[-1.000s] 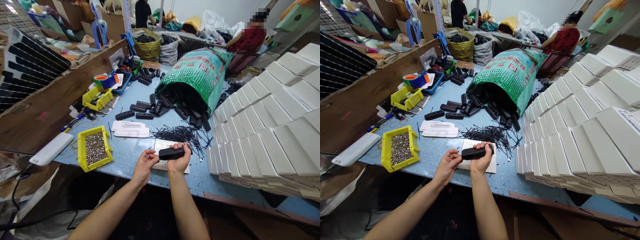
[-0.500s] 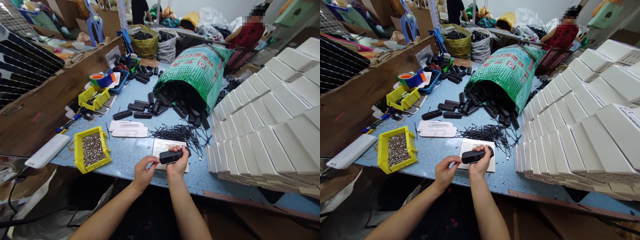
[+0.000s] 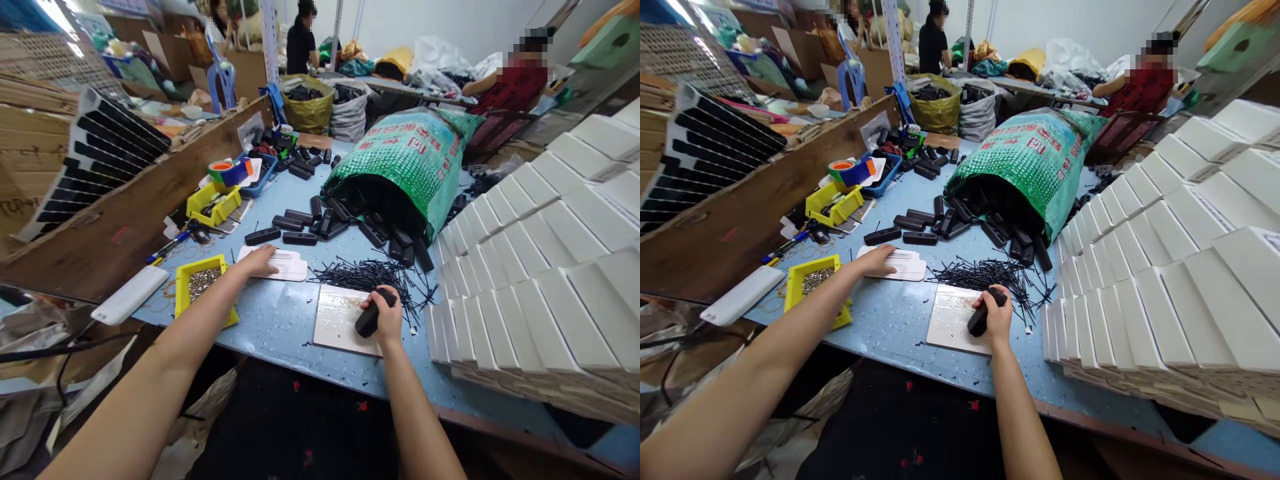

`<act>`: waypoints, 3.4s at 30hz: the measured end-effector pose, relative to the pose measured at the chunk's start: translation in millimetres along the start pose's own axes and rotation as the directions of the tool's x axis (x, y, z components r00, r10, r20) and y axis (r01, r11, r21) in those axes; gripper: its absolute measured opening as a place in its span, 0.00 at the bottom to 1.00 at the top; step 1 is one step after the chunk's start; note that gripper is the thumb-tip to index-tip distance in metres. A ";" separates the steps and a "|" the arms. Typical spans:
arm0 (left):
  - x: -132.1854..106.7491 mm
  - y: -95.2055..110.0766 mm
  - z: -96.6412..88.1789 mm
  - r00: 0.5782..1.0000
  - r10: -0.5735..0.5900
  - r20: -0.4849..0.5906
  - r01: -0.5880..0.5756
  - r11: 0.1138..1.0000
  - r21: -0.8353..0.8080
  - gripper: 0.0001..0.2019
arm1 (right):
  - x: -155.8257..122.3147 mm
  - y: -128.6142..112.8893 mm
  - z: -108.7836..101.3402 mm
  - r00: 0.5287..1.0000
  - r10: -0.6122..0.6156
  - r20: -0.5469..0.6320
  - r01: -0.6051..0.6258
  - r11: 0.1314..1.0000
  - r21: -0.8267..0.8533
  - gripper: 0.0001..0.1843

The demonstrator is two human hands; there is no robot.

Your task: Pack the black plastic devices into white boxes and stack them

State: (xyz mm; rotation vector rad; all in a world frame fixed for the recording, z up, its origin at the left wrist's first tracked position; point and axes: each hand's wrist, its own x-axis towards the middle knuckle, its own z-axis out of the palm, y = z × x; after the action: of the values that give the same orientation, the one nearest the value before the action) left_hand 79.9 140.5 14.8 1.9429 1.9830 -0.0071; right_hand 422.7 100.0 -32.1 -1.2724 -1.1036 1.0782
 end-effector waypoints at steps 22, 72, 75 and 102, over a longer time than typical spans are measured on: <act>-154.8 81.2 59.6 0.949 0.314 -0.022 -0.157 0.411 -0.898 0.32 | -81.1 -73.6 46.0 0.503 -0.507 0.700 0.810 0.559 -0.178 0.01; -165.0 55.1 97.4 0.866 -0.315 -0.388 -0.140 0.594 -0.792 0.32 | 2.6 -56.0 158.0 0.604 -0.205 0.770 0.440 0.892 -0.107 0.19; -158.3 56.0 98.8 0.873 -0.274 -0.404 -0.161 0.620 -0.768 0.34 | 49.5 -40.9 225.6 0.757 -0.095 0.647 0.470 0.766 -0.437 0.07; -126.7 57.8 102.1 0.926 0.041 -0.376 -0.275 0.755 -0.595 0.28 | -46.7 -35.3 84.1 0.746 -0.397 0.535 0.534 0.836 -0.124 0.09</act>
State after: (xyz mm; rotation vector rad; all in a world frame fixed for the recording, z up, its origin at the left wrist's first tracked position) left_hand 159.8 -4.8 -33.5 1.6968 1.6628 0.9921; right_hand 332.1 66.6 2.1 -0.8425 -1.9062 0.8893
